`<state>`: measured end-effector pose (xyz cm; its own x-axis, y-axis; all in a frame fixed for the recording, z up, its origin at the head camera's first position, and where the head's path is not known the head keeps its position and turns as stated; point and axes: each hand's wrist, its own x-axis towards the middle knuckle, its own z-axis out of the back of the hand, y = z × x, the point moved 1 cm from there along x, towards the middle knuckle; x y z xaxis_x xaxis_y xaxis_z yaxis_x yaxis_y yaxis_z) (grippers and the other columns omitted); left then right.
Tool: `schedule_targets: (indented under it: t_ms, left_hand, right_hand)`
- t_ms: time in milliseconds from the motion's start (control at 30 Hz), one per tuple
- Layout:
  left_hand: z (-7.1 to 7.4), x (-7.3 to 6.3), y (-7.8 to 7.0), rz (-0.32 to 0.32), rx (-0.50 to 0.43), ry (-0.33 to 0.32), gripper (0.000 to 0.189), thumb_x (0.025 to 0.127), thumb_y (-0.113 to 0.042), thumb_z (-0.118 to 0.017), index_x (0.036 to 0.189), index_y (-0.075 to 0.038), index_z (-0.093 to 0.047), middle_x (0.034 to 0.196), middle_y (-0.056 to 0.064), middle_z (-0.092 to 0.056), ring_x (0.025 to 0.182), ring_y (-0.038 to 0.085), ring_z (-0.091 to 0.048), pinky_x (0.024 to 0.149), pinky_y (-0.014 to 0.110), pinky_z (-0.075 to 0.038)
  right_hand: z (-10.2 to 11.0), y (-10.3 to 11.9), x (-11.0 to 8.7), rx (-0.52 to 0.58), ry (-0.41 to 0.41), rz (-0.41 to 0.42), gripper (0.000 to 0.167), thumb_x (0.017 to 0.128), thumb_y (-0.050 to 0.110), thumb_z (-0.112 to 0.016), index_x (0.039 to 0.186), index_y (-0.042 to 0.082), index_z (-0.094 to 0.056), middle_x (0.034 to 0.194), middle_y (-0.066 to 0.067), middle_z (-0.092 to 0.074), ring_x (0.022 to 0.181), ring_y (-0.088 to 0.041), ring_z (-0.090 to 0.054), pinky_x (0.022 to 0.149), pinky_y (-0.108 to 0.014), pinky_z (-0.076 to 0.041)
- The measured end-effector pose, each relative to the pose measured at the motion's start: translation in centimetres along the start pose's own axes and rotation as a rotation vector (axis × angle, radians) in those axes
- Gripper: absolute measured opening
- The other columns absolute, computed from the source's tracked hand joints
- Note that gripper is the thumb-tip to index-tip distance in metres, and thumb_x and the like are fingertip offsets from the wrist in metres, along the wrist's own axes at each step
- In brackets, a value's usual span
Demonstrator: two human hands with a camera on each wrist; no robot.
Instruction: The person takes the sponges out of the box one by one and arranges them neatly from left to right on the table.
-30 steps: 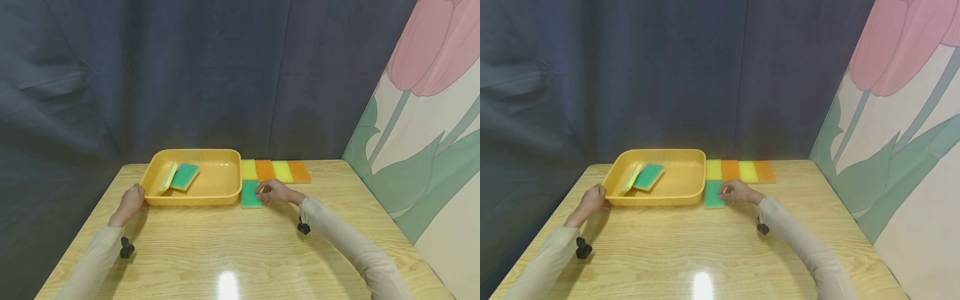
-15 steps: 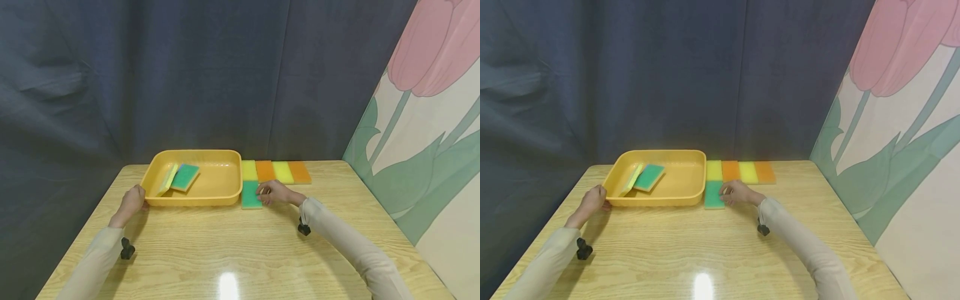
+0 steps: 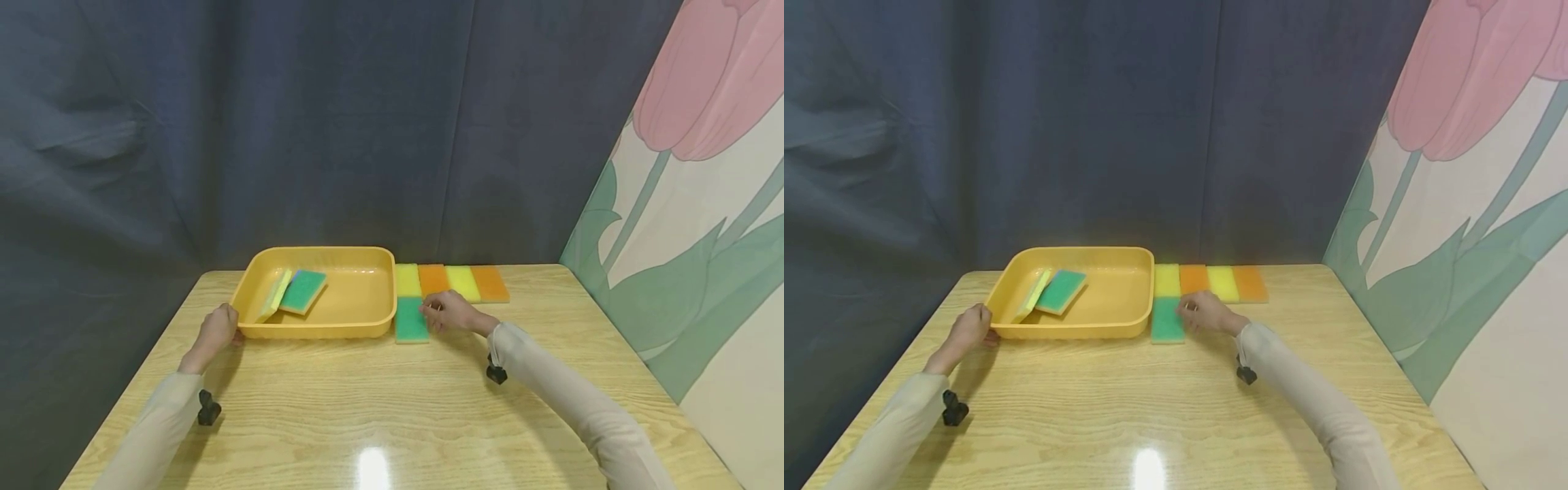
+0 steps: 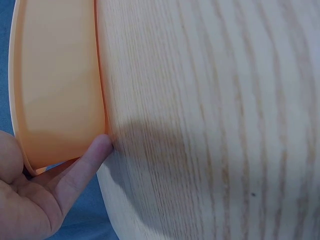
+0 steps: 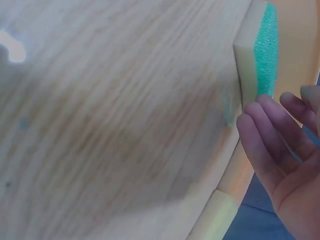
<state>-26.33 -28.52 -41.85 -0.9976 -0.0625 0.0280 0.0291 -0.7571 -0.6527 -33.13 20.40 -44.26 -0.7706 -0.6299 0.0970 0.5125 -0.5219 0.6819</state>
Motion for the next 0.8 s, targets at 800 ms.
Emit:
schedule_targets:
  t_ms: [800]
  left_hand:
    - [0.0, 0.1, 0.2, -0.004, -0.033, 0.004, 0.044, 0.103, -0.011, -0.014, 0.102, 0.02, -0.045, 0.081, 0.031, -0.059, 0.061, 0.034, -0.069, 0.052, 0.036, -0.061]
  right_hand:
    - [-0.2, 2.6, 2.4, -0.286, -0.524, 0.048, 0.034, 0.101, 0.017, -0.053, 0.067, 0.015, -0.052, 0.053, 0.004, -0.043, 0.044, -0.01, -0.036, 0.044, -0.026, -0.033]
